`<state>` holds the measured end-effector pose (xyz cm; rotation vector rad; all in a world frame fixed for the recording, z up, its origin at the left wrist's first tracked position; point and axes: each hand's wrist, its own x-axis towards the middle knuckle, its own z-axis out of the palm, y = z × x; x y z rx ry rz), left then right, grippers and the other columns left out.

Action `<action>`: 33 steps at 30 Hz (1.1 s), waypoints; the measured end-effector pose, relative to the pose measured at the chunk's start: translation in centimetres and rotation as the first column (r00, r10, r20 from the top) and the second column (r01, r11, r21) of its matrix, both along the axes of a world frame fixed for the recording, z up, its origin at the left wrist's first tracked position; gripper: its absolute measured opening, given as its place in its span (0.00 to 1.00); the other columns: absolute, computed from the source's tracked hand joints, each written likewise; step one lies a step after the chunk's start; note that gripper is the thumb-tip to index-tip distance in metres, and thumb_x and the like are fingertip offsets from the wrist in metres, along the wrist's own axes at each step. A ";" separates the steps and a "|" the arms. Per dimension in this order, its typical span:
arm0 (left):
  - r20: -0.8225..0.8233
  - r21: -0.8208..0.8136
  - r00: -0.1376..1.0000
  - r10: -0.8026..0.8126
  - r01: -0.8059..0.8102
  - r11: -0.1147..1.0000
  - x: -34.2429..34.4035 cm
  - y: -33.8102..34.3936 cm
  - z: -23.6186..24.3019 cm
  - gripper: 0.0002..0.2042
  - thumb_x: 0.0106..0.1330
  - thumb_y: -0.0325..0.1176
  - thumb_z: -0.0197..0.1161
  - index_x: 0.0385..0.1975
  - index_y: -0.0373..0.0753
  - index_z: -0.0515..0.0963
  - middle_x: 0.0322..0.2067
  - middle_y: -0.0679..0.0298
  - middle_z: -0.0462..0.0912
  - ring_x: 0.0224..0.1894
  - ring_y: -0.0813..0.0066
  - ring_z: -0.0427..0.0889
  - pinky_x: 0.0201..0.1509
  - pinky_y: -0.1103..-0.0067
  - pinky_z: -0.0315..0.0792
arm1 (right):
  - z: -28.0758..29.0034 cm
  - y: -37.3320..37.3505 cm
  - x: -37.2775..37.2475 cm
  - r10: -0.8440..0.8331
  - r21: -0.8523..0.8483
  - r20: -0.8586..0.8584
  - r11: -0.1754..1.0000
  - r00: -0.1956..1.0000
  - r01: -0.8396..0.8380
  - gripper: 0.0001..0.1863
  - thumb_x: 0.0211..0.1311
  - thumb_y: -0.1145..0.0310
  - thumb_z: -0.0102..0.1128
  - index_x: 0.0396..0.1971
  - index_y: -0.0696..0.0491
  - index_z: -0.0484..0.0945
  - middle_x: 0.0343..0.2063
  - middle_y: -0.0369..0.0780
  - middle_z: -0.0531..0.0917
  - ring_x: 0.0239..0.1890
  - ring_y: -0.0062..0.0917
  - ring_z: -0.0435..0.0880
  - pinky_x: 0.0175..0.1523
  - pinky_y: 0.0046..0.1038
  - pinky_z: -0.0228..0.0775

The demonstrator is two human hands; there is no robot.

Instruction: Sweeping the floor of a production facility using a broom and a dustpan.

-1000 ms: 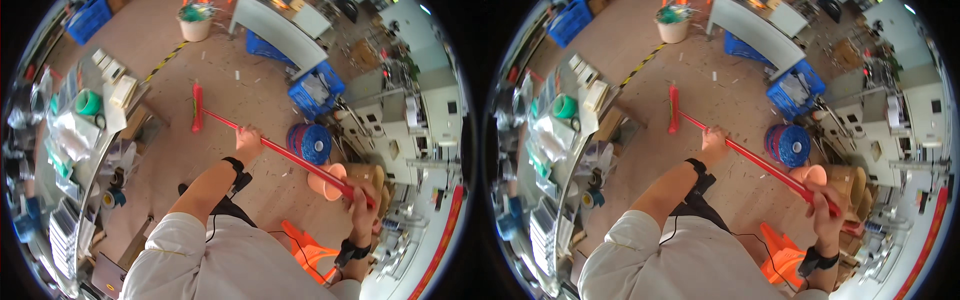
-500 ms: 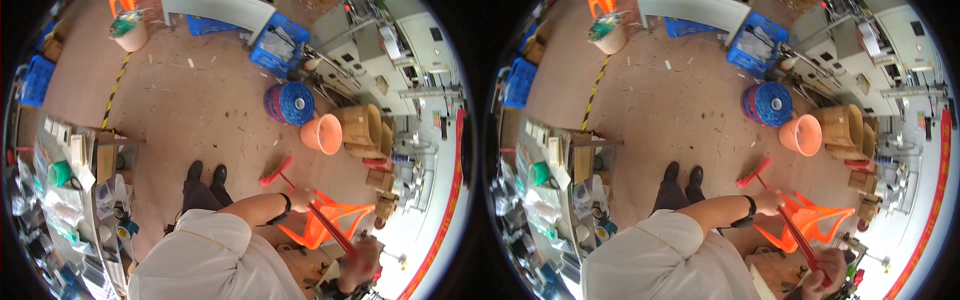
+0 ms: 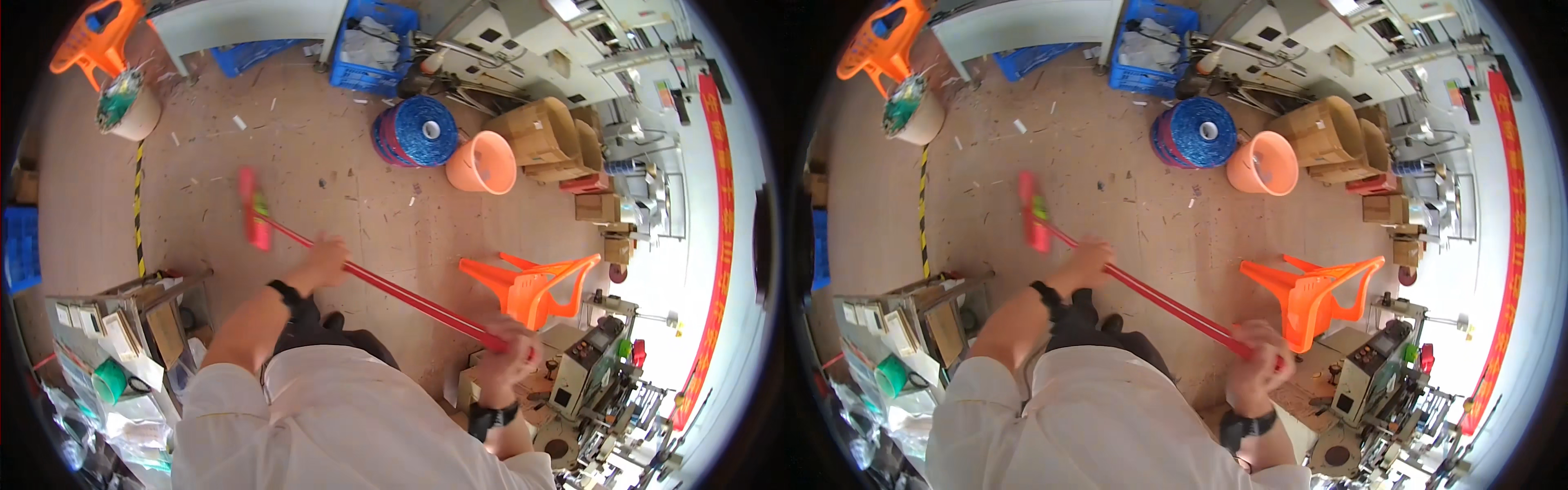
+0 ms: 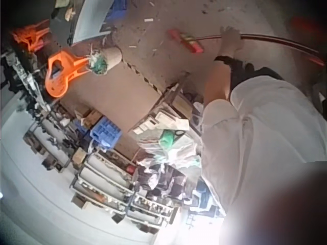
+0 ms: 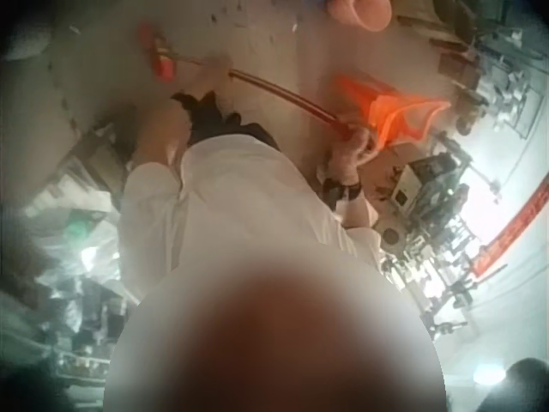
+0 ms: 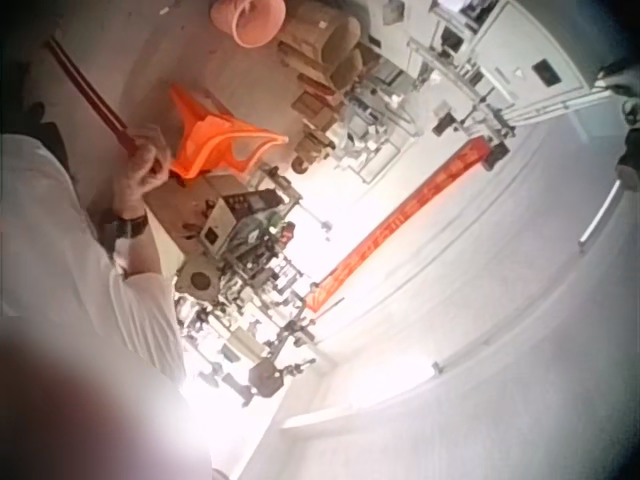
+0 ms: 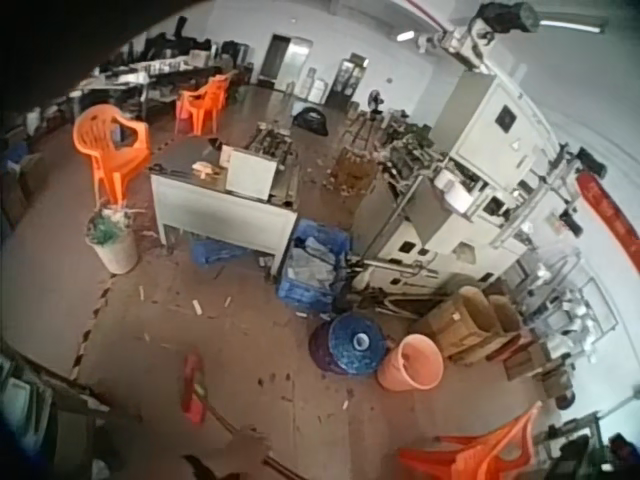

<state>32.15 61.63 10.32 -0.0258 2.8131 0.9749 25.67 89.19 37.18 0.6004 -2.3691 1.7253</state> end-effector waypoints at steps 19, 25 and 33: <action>-0.175 0.337 0.983 -0.046 0.104 0.936 -29.4 24.0 9.4 0.12 0.55 0.45 0.64 0.32 0.45 0.84 0.36 0.63 0.83 0.50 0.59 0.76 0.55 0.56 0.63 | 12.6 5.1 -15.9 0.442 0.742 -0.296 0.665 0.847 -0.088 0.17 0.71 0.58 0.46 0.32 0.57 0.74 0.28 0.45 0.82 0.22 0.27 0.77 0.30 0.29 0.72; -0.292 0.305 0.956 -0.006 0.099 0.947 -33.9 20.3 6.2 0.12 0.54 0.46 0.63 0.30 0.45 0.84 0.36 0.64 0.83 0.51 0.59 0.76 0.55 0.54 0.62 | 10.9 4.6 -26.8 0.312 0.352 -0.287 0.914 0.906 -0.203 0.16 0.72 0.61 0.44 0.29 0.57 0.72 0.25 0.45 0.82 0.21 0.26 0.77 0.26 0.25 0.69; 0.104 -0.045 0.993 -0.060 0.065 0.997 -30.2 6.6 4.8 0.09 0.48 0.42 0.65 0.24 0.46 0.83 0.28 0.58 0.82 0.39 0.58 0.82 0.44 0.62 0.71 | 1.4 4.6 -29.6 0.040 -0.075 0.105 0.997 0.994 -0.032 0.16 0.74 0.60 0.44 0.31 0.57 0.72 0.29 0.46 0.84 0.20 0.23 0.78 0.25 0.22 0.69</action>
